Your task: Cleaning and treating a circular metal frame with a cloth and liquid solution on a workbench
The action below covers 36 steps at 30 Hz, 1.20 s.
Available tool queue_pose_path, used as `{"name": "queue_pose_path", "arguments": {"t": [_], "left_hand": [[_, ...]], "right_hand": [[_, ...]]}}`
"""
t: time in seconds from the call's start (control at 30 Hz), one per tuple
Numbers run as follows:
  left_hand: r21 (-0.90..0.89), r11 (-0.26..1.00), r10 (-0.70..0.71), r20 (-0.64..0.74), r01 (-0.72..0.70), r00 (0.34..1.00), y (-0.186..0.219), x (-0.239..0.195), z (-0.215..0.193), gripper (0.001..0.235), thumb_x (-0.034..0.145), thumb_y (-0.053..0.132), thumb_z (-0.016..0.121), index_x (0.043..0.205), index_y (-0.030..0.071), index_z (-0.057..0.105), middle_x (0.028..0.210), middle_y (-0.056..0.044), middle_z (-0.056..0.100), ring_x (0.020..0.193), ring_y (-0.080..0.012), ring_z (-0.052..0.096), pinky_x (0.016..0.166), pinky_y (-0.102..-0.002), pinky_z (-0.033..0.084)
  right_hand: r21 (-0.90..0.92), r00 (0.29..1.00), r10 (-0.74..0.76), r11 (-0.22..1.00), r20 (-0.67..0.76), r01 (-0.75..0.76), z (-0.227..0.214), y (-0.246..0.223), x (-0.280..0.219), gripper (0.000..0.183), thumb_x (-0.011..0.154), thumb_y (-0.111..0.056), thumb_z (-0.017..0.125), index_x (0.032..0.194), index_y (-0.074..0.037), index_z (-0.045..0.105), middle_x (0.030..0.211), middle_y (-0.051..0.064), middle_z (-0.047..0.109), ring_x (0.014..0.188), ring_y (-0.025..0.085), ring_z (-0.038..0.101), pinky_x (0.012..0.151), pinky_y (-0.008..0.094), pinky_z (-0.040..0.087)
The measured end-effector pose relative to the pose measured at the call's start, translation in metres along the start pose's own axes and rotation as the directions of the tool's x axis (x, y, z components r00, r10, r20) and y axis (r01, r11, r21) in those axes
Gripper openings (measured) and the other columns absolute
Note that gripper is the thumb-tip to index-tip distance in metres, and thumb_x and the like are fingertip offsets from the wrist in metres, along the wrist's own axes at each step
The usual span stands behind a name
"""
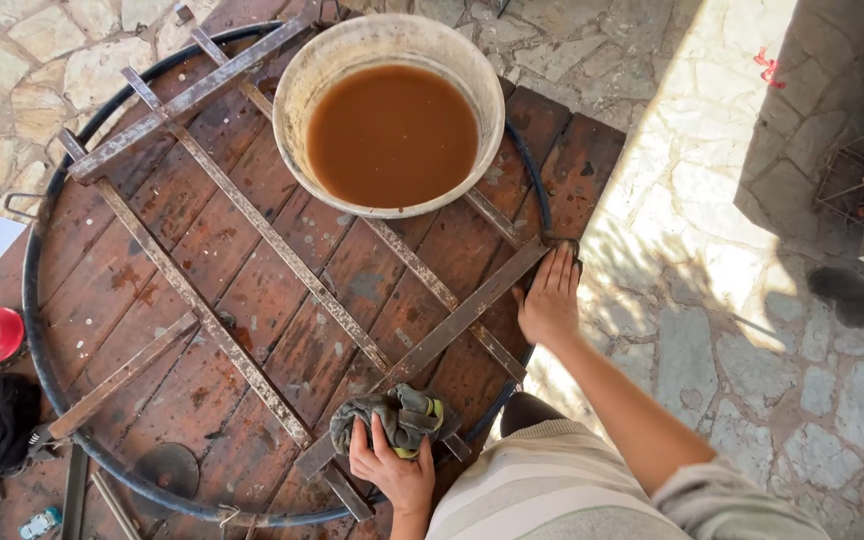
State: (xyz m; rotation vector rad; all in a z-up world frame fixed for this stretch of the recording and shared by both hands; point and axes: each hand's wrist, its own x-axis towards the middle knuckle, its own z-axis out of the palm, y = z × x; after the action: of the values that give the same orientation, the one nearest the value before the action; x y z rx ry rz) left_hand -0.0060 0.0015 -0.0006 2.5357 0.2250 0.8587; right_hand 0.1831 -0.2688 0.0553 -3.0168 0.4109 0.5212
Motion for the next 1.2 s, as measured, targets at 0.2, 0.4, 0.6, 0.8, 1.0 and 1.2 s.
{"name": "queue_pose_path", "arguments": {"t": [0.2, 0.4, 0.6, 0.8, 1.0, 1.2], "left_hand": [[-0.007, 1.000, -0.002, -0.005, 0.002, 1.000, 0.000, 0.000, 0.001, 0.079, 0.098, 0.063, 0.047, 0.150, 0.005, 0.046, 0.149, -0.025, 0.048, 0.130, -0.0456, 0.049, 0.106, -0.056, 0.036], [-0.027, 1.000, 0.002, -0.009, -0.003, 1.000, -0.001, 0.000, 0.001, 0.079, 0.098, 0.063, 0.048, 0.150, 0.004, 0.046, 0.150, -0.027, 0.047, 0.129, -0.0470, 0.049, 0.106, -0.057, 0.036], [-0.024, 1.000, 0.019, 0.018, -0.018, 1.000, -0.005, -0.004, 0.001, 0.080, 0.098, 0.064, 0.047, 0.151, 0.005, 0.045, 0.151, -0.027, 0.046, 0.131, -0.0486, 0.048, 0.107, -0.059, 0.035], [-0.023, 1.000, 0.009, 0.028, -0.009, 1.000, -0.006, -0.003, 0.000, 0.080, 0.097, 0.064, 0.047, 0.150, 0.005, 0.045, 0.151, -0.026, 0.046, 0.132, -0.0478, 0.047, 0.108, -0.058, 0.035], [-0.033, 0.999, 0.009, 0.019, -0.008, 1.000, -0.004, -0.002, -0.001, 0.078, 0.098, 0.062, 0.049, 0.150, 0.005, 0.045, 0.151, -0.026, 0.046, 0.131, -0.0475, 0.048, 0.107, -0.057, 0.035], [-0.019, 1.000, 0.016, 0.024, -0.016, 1.000, -0.008, -0.008, 0.003, 0.080, 0.098, 0.065, 0.047, 0.152, 0.006, 0.043, 0.151, -0.026, 0.047, 0.131, -0.0470, 0.049, 0.106, -0.057, 0.036]], "right_hand": [[0.051, 0.998, 0.057, 0.997, -0.019, -0.056, 0.000, 0.004, 0.018, 0.088, 0.106, -0.051, 0.025, 0.157, 0.011, -0.011, 0.166, 0.027, -0.019, 0.156, 0.039, -0.015, 0.129, 0.047, -0.007], [0.041, 0.995, 0.025, 0.999, -0.100, -0.021, 0.008, 0.007, 0.016, 0.085, 0.106, -0.048, 0.028, 0.158, 0.012, -0.004, 0.167, 0.029, -0.014, 0.157, 0.039, -0.009, 0.128, 0.048, -0.003], [-0.040, 0.988, -0.087, 0.996, -0.128, 0.083, 0.025, 0.011, -0.006, 0.087, 0.105, -0.050, 0.026, 0.157, 0.011, -0.009, 0.166, 0.031, -0.013, 0.156, 0.042, -0.010, 0.128, 0.049, -0.005], [-0.086, 0.966, -0.108, 0.992, -0.233, 0.091, 0.040, 0.013, -0.009, 0.086, 0.105, -0.051, 0.026, 0.158, 0.012, -0.001, 0.167, 0.031, -0.006, 0.156, 0.043, -0.003, 0.128, 0.050, 0.000], [0.051, 0.993, -0.073, 0.996, -0.091, 0.078, 0.001, 0.015, 0.006, 0.084, 0.106, -0.047, 0.029, 0.158, 0.009, -0.007, 0.167, 0.028, -0.016, 0.157, 0.039, -0.010, 0.128, 0.050, -0.003], [0.075, 0.989, 0.066, 0.994, 0.129, -0.076, -0.020, 0.096, -0.063, 0.077, 0.107, -0.046, 0.017, 0.159, 0.002, -0.015, 0.168, 0.022, -0.017, 0.157, 0.031, -0.014, 0.128, 0.042, -0.007]]}}
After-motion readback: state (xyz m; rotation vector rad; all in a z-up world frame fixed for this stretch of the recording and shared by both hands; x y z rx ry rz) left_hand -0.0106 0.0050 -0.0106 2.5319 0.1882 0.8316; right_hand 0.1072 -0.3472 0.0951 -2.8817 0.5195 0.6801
